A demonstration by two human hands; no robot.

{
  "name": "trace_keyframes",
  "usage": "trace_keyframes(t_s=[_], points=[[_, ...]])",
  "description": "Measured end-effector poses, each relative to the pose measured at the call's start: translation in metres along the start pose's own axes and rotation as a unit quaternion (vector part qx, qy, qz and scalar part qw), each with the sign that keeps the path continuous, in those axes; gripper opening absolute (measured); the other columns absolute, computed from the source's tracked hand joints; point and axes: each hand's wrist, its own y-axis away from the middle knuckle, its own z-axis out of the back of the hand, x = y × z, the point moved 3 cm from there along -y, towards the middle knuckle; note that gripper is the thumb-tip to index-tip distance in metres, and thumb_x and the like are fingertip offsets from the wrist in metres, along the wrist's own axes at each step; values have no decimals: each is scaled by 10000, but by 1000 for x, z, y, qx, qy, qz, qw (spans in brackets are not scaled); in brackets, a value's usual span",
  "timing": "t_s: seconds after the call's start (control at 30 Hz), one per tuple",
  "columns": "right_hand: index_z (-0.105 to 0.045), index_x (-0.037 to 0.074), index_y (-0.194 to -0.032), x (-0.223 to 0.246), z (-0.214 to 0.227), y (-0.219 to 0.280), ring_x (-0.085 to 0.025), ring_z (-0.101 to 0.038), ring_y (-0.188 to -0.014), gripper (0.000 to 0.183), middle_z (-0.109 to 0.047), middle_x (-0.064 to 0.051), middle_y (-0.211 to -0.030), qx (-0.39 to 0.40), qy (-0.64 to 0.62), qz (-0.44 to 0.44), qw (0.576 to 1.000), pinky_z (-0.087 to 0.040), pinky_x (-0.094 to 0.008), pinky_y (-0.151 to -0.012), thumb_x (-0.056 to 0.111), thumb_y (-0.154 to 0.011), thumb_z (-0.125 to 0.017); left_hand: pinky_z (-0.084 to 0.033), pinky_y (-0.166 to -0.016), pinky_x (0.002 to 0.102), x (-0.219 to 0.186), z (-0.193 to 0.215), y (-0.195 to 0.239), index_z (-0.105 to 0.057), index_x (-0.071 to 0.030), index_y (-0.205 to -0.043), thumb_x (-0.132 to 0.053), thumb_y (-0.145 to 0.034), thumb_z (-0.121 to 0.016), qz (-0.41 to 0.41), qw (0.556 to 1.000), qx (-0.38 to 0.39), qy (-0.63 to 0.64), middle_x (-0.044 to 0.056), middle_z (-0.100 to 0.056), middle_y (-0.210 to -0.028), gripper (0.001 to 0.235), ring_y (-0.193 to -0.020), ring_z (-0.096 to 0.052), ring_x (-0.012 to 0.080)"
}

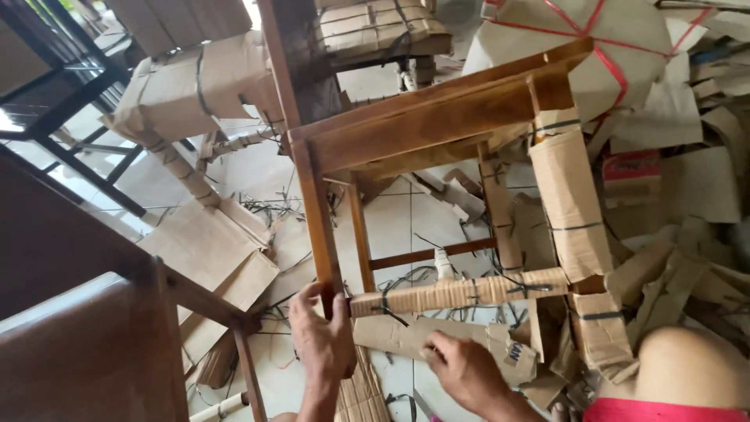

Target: The person wraps a wooden chair leg with a strip of corrugated cardboard and secures it with black plastic ties. They then flip the chair upright and place a cardboard-wrapped bundle on the seat.

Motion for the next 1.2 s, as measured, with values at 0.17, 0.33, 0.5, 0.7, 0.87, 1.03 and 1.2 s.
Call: trace_keyframes(t_s=[0.17,0.33,0.5,0.7,0.87,1.03,1.2], points=[[-777,136,-940,17,91,24,-75,-523,-410,251,-637,38,-571,-125,-163,109,973,-447,-239,-298,300,-970,-590,-550,-993,408,-2,2,-4,-662,-97,-1154,-344,-909,-650,145,981,85,99,95,-732,-1125,349,-1092,-689,244],[-665,48,-1195,-19,177,45,-197,-575,-661,198,-650,-92,-895,-449,14,89,889,-478,-323,-510,167,-1057,-588,-526,-858,365,-16,9,1,-638,-137,-1191,-528,-917,-561,245,957,136,78,75,-761,-1095,483,-960,-692,208],[-464,-4,-1490,-54,210,21,-392,-587,-1011,544,-526,-289,-1397,-411,-36,-120,903,-509,-487,-653,289,-1046,-578,-498,-797,338,-5,-1,-6,-647,-117,-1151,-533,-940,-552,248,948,159,117,77,-738,-1010,476,-871,-637,183],[-29,89,-1625,-43,218,12,-393,-272,-1525,1134,-50,-171,-1706,-196,-136,-274,932,-188,-597,-1252,723,-756,-389,-531,-745,362,-1,-11,-16,-623,-143,-1185,-516,-930,-584,253,944,170,128,83,-715,-981,454,-849,-632,199],[-85,101,-1621,-67,223,1,-277,-161,-1598,1145,-160,-137,-1708,-174,-363,-297,866,-56,-506,-1308,456,-668,-610,-534,-746,327,-6,-7,-32,-618,-221,-1203,-486,-857,-686,240,951,176,79,26,-729,-948,441,-833,-652,143],[-398,118,-1032,-94,211,-14,-284,-351,-977,575,-372,-93,-1028,-193,-282,-193,920,-277,-503,-957,543,-744,-656,-503,-743,357,-19,-9,-62,-576,-108,-1230,-422,-753,-714,195,951,182,155,87,-643,-982,587,-833,-606,204],[-343,175,-603,-107,204,-18,-244,-368,-468,601,-310,-17,-498,-230,-252,-120,932,-418,-431,-629,634,-763,-697,-405,-644,331,-22,-18,-86,-579,-96,-1031,-436,-748,-723,160,955,172,178,53,-572,-835,466,-731,-469,161]])
